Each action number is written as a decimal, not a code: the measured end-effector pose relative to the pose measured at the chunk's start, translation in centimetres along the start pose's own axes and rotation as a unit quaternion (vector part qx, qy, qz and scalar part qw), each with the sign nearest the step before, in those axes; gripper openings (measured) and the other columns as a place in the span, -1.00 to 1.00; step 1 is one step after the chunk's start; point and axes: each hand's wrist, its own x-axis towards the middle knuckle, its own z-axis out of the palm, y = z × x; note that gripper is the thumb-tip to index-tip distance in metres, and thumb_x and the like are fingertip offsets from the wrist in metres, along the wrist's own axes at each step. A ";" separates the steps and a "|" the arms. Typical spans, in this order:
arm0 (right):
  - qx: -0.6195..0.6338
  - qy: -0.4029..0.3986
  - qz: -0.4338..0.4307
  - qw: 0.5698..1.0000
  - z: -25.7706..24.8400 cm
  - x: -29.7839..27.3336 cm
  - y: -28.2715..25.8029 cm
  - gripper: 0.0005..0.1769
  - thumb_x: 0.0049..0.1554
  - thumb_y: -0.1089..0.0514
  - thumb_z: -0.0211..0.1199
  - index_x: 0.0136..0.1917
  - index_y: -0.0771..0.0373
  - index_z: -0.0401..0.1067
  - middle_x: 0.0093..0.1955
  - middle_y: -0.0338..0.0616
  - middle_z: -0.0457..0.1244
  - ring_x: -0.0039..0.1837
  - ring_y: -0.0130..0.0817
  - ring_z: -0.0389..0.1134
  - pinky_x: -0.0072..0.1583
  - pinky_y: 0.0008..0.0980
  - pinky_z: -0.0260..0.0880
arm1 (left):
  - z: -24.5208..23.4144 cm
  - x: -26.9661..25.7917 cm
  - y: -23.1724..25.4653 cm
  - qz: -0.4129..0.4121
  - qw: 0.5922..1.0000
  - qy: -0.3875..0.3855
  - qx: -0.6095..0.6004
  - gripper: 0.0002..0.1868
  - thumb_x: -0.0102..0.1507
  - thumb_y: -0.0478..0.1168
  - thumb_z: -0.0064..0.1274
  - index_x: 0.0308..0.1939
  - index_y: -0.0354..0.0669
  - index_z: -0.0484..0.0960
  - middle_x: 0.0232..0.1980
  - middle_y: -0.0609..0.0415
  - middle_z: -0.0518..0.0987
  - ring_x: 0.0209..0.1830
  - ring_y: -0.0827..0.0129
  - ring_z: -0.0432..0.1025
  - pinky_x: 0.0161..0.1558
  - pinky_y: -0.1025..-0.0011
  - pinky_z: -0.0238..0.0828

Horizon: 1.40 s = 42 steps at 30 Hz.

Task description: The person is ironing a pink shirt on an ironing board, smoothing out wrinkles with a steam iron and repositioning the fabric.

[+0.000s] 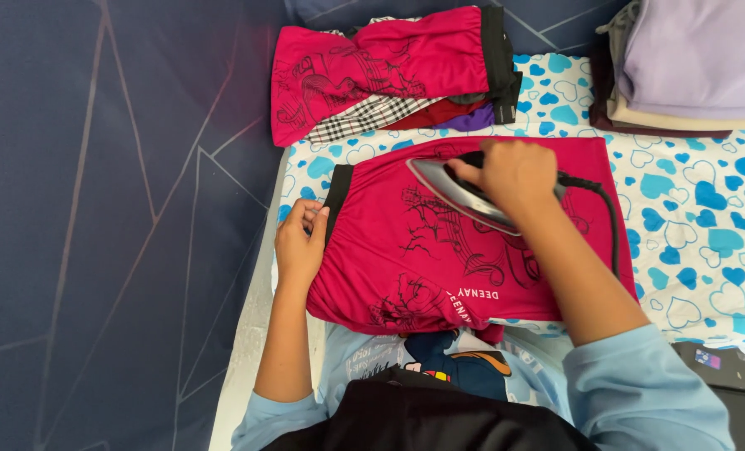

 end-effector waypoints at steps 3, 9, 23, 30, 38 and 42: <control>-0.024 -0.036 0.055 0.998 -1.8 -0.5 2.2 -0.25 0.24 -0.58 0.06 0.04 0.08 0.66 -0.19 0.07 0.47 -0.03 0.13 0.54 -0.05 -0.02 0.48 | 0.1 0.1 -0.1 -0.002 1.000 -0.001 0.000 -0.88 0.41 -0.15 0.07 -0.09 -0.10 0.60 -0.34 0.05 0.62 -0.25 0.16 0.51 -0.02 0.15 0.40; -0.050 -0.041 0.125 0.990 -0.3 -1.7 8.6 -0.14 0.30 -0.67 -0.01 0.09 0.10 0.67 -0.14 0.14 0.48 -0.01 0.20 0.53 -0.04 0.01 0.46 | -0.1 -0.1 0.1 -0.010 1.000 -0.003 -0.013 -0.89 0.42 -0.18 0.05 -0.10 -0.11 0.61 -0.33 0.04 0.64 -0.27 0.16 0.51 -0.07 0.15 0.41; -0.208 -0.154 0.133 0.957 -3.1 -14.2 14.7 -0.19 0.29 -0.82 -0.20 0.00 -0.26 0.58 -0.33 -0.20 0.43 -0.13 -0.14 0.53 -0.23 -0.30 0.36 | -0.2 0.0 -0.4 0.048 0.998 0.002 -0.032 -0.85 0.44 -0.13 0.00 -0.10 -0.12 0.54 -0.37 0.18 0.49 -0.36 0.38 0.40 -0.22 0.31 0.33; -0.109 -0.176 0.042 0.978 -5.6 -17.2 11.5 -0.42 0.00 -0.69 0.15 -0.26 -0.24 0.47 -0.47 -0.35 0.26 -0.24 -0.28 0.37 -0.19 -0.35 0.25 | -0.8 0.7 -0.4 0.032 0.998 -0.020 -0.056 -0.89 0.43 -0.12 0.04 -0.11 -0.03 0.57 -0.40 0.28 0.40 -0.49 0.51 0.22 -0.31 0.42 0.25; -0.131 -0.059 -0.067 0.987 -3.2 -15.6 5.2 -0.36 0.08 -0.75 0.03 -0.19 -0.28 0.52 -0.59 -0.35 0.13 -0.42 -0.26 0.31 -0.37 -0.32 0.18 | -1.1 0.6 -0.3 0.018 0.994 -0.020 -0.108 -0.91 0.43 -0.15 0.06 -0.11 -0.04 0.58 -0.38 0.28 0.37 -0.50 0.56 0.17 -0.32 0.48 0.23; -0.149 -0.037 -0.079 0.985 -2.8 -13.8 1.7 -0.30 0.12 -0.78 -0.06 -0.06 -0.26 0.50 -0.48 -0.39 0.29 -0.36 -0.23 0.42 -0.38 -0.27 0.24 | -1.1 0.5 -0.4 0.032 0.992 -0.017 -0.122 -0.91 0.43 -0.16 0.05 -0.12 -0.05 0.57 -0.41 0.29 0.34 -0.52 0.58 0.15 -0.34 0.48 0.20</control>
